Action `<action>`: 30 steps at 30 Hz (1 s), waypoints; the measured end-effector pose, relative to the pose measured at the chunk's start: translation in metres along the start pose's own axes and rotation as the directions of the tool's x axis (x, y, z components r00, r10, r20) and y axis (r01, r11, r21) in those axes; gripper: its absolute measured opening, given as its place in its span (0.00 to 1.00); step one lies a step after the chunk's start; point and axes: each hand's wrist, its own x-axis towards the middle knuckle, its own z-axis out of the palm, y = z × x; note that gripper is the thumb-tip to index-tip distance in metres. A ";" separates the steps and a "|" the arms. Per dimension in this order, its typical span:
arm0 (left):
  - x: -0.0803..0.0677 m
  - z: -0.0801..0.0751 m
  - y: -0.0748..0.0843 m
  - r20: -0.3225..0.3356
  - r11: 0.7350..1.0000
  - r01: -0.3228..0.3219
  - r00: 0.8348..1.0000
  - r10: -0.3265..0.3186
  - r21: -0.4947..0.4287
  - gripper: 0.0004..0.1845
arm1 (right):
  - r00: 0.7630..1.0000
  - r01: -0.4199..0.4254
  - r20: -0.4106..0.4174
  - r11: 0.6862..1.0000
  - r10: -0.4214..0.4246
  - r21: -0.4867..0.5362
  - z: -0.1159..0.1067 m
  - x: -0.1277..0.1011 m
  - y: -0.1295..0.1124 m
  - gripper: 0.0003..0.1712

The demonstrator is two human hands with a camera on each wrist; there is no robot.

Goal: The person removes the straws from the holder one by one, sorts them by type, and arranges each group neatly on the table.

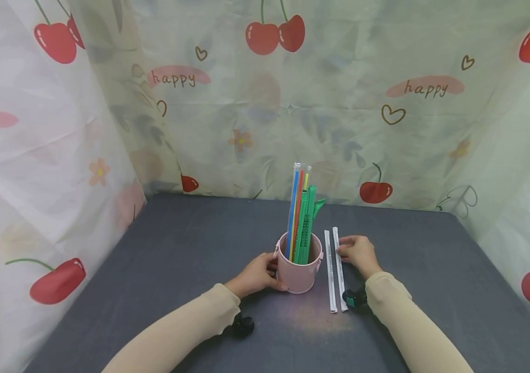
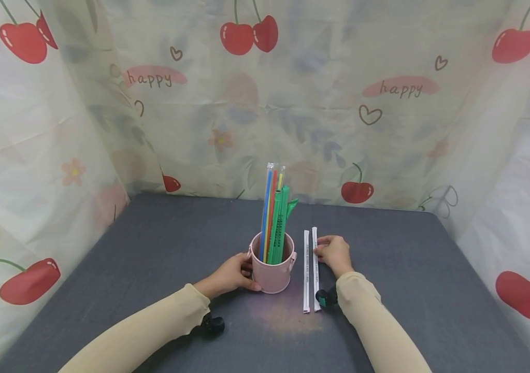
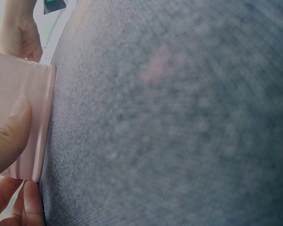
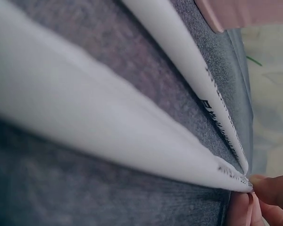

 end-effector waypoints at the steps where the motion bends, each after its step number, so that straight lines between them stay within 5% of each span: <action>1: 0.000 0.000 0.000 -0.001 1.000 -0.001 1.000 0.001 0.000 0.39 | 1.000 -0.005 0.000 1.000 0.005 -0.002 0.000 0.001 0.000 0.20; 30: 0.000 0.000 0.000 -0.001 1.000 -0.003 1.000 0.003 0.001 0.38 | 0.997 -0.076 0.025 0.996 0.077 -0.039 0.001 0.009 0.000 0.19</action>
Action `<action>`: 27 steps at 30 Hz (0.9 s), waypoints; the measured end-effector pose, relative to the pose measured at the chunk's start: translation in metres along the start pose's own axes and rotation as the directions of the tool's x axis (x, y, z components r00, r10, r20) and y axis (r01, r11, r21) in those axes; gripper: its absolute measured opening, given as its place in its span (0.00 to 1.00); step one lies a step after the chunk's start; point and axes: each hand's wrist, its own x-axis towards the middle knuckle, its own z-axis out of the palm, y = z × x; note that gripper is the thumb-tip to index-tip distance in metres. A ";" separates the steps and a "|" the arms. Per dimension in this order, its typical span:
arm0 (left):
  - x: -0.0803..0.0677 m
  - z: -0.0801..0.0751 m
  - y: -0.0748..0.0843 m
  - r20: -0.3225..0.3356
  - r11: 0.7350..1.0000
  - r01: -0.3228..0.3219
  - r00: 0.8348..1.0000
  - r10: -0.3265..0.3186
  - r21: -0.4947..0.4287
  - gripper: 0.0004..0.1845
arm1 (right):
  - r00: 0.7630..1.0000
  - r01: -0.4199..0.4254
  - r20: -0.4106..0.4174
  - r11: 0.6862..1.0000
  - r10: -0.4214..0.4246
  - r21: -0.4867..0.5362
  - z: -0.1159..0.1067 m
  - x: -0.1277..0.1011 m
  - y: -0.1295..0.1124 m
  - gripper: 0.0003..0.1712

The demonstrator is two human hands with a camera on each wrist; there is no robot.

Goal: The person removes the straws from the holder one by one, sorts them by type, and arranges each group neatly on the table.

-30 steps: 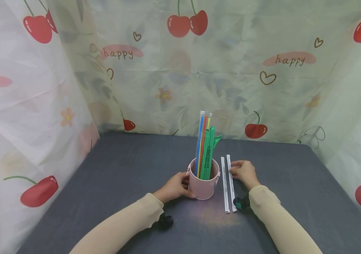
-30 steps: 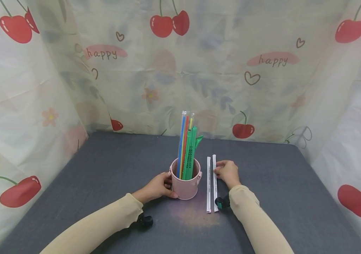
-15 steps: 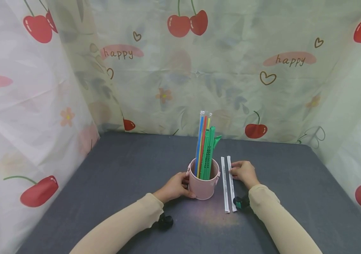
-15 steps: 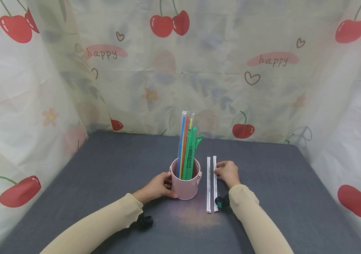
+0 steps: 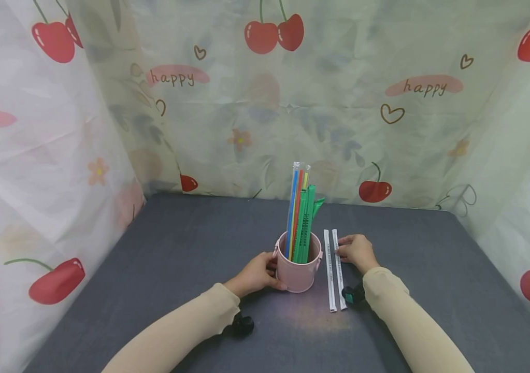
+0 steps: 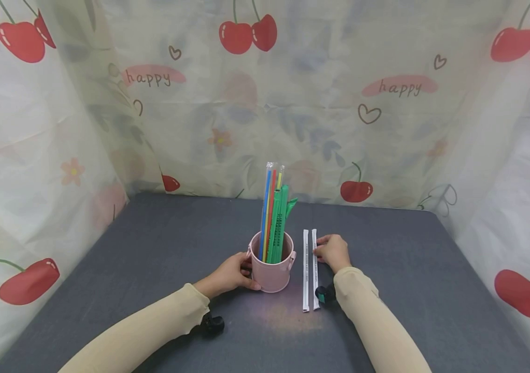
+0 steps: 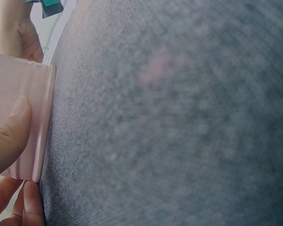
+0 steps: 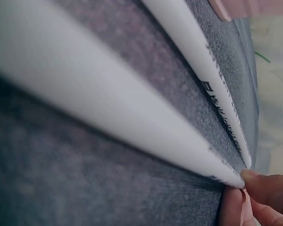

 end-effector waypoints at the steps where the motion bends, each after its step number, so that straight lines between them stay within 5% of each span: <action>1: 0.000 0.000 0.000 0.001 1.000 -0.002 1.000 0.002 -0.001 0.38 | 1.000 0.001 0.001 1.000 -0.001 0.001 0.000 0.000 0.000 0.19; 27: 0.000 0.000 -0.001 0.005 1.000 -0.015 1.000 0.015 0.000 0.39 | 0.993 -0.055 0.105 0.997 0.049 0.062 -0.011 0.004 0.003 0.27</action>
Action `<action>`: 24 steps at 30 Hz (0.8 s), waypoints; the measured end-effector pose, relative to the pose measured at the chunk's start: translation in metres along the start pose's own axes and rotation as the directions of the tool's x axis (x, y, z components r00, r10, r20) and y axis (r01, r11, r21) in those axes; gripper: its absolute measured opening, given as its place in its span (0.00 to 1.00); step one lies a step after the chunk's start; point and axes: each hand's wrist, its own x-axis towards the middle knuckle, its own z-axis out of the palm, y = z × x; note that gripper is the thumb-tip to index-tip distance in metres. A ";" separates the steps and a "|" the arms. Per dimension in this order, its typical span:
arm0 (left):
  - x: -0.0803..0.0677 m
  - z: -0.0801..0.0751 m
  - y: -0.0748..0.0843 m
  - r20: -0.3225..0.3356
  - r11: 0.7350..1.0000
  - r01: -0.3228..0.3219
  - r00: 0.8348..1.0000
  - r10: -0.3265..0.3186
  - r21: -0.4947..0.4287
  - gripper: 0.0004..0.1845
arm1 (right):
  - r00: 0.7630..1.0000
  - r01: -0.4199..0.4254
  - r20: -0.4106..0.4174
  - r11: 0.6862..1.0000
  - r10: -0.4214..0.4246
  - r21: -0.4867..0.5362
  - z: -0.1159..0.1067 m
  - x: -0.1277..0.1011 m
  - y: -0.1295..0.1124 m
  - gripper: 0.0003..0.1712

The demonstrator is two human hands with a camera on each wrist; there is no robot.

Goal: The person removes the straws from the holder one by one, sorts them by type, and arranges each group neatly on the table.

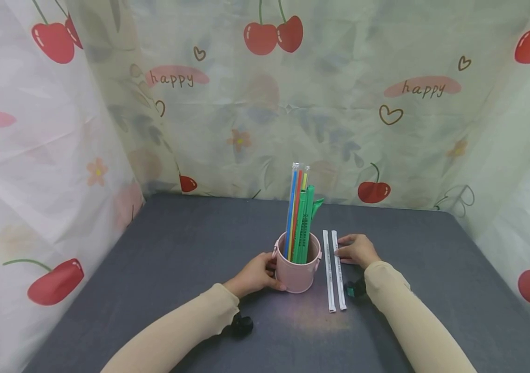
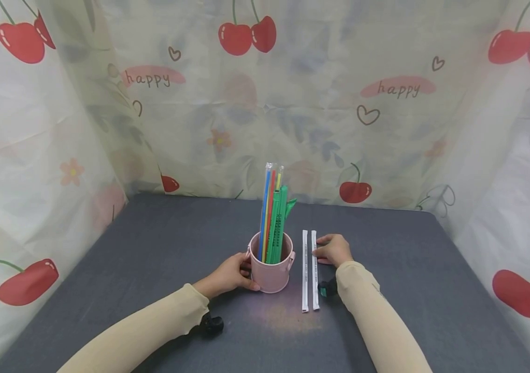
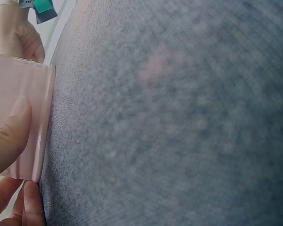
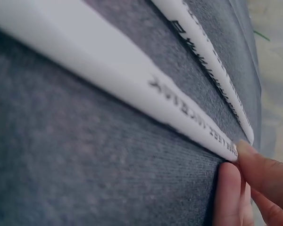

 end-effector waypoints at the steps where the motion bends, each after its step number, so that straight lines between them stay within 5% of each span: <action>1: 0.000 0.000 0.000 0.000 1.000 0.001 1.000 -0.001 0.000 0.39 | 1.000 -0.007 0.004 1.000 0.007 0.011 0.000 0.001 0.001 0.28; 24: 0.001 0.000 0.001 -0.001 1.000 0.027 1.000 -0.027 -0.004 0.39 | 0.999 -0.034 0.014 0.995 0.033 0.089 -0.001 0.005 0.005 0.30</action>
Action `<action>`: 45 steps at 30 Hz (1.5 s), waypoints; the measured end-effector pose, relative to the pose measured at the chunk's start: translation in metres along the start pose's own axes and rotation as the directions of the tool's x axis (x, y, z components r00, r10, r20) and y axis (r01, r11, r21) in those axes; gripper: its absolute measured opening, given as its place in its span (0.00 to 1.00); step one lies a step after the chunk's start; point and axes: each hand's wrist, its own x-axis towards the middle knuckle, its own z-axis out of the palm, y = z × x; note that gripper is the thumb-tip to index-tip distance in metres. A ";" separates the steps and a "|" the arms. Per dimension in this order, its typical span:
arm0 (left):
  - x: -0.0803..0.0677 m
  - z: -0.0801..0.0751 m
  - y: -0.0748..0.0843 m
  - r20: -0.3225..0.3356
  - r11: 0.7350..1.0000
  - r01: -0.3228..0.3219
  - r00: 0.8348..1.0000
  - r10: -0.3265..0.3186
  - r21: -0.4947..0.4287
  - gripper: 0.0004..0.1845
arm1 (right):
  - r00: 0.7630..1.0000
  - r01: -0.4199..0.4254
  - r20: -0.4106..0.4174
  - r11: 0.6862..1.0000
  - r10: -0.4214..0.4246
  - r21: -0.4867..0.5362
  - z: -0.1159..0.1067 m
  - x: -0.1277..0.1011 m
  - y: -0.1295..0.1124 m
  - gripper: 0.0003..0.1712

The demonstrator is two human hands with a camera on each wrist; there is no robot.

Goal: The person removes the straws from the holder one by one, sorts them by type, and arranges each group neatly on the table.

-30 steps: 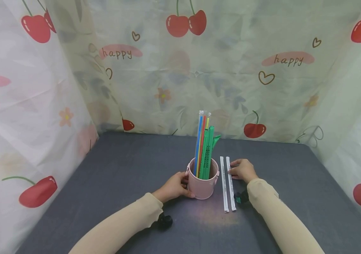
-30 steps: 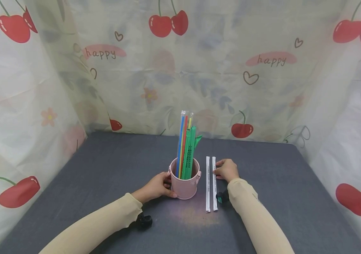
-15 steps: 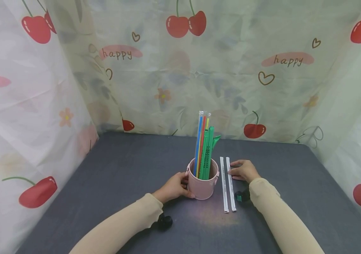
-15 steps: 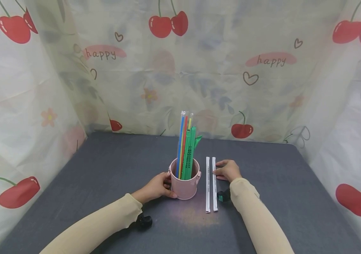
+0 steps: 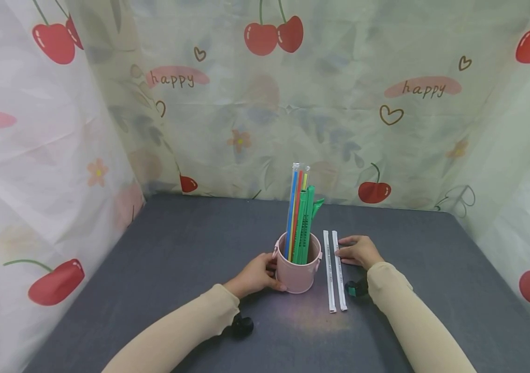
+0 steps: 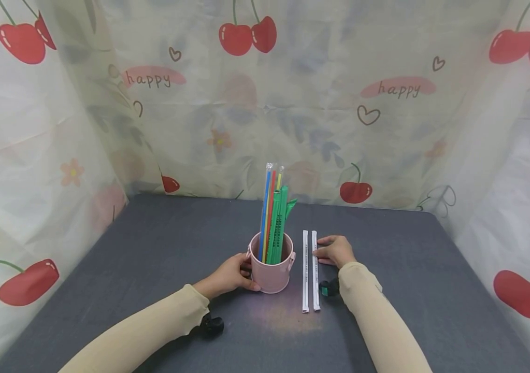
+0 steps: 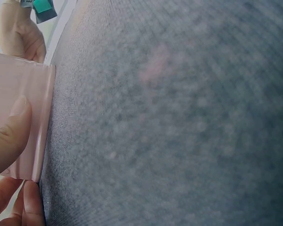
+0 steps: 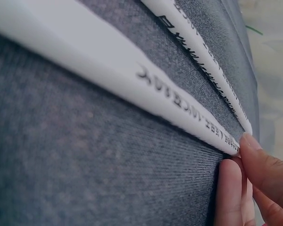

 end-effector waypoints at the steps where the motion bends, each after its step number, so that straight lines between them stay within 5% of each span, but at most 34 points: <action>1: 0.000 0.000 0.000 -0.001 1.000 0.001 1.000 -0.001 -0.001 0.39 | 1.000 -0.004 0.000 1.000 0.004 0.000 0.000 0.000 0.000 0.30; 26: 0.000 0.000 0.001 0.004 1.000 -0.001 1.000 0.001 -0.004 0.39 | 1.000 -0.016 0.009 0.996 0.015 0.087 -0.007 -0.008 0.000 0.31; 45: 0.000 0.000 -0.001 -0.001 1.000 -0.002 1.000 0.002 0.008 0.39 | 0.977 0.204 0.017 0.954 -0.213 0.221 -0.006 -0.036 -0.039 0.29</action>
